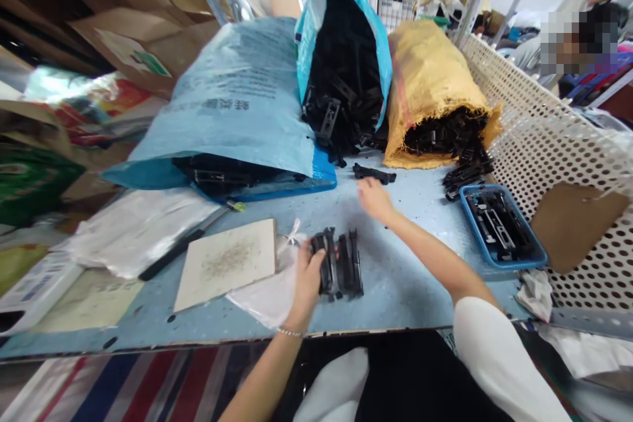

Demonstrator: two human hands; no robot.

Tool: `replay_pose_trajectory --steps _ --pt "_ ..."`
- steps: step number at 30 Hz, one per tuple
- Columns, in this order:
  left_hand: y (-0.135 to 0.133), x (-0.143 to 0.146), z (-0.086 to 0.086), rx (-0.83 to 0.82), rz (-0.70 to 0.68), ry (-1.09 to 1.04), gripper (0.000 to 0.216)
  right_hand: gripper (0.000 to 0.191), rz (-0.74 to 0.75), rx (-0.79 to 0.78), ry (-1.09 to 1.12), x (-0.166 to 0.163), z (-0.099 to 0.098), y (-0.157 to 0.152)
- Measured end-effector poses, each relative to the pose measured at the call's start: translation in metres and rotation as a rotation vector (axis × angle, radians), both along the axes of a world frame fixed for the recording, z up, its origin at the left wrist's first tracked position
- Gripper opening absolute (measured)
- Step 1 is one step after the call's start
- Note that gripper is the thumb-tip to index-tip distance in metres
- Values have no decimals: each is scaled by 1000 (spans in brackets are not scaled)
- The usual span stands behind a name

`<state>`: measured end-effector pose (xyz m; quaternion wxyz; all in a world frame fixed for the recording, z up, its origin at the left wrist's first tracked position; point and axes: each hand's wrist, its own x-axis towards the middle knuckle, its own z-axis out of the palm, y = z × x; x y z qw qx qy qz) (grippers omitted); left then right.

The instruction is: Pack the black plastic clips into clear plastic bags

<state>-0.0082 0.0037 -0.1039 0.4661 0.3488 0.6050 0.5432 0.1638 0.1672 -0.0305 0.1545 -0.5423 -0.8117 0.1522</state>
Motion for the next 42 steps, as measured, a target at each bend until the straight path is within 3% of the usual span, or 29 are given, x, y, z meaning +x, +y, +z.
replay_pose_trajectory --steps 3,5,8,11,15,18,22,25,28,32,34,36,38,42 --pt "-9 15 -20 -14 28 158 45 34 -156 93 -130 19 5 49" --pt "-10 20 -25 31 -17 240 44 28 -163 78 -113 33 4 58" --pt "-6 19 -19 88 -122 345 45 22 -118 88 -37 49 -3 40" --pt "3 19 0 152 -155 376 48 27 -59 87 66 52 -8 -13" --pt "12 36 42 197 -172 -76 59 35 113 35 391 43 2 -107" --pt "11 48 71 130 -229 -395 49 29 186 57 339 38 24 -142" --pt "-6 45 96 8 -366 -566 44 34 166 435 156 40 53 -121" --pt "-22 39 106 -99 -465 -692 50 38 372 518 60 39 60 -95" --pt "-30 36 110 -137 -519 -672 54 49 492 400 127 31 59 -86" --pt "-21 33 110 -44 -364 -578 49 57 314 -48 352 20 59 -103" --pt "-13 28 110 -18 -293 -629 47 57 328 -141 359 18 60 -120" --pt "-6 24 111 -9 -250 -702 48 53 431 -4 254 18 59 -139" --pt "-5 23 112 -18 -235 -733 48 45 522 229 100 20 54 -156" --pt "-17 35 111 -55 -202 -605 46 37 611 533 -30 22 33 -176"
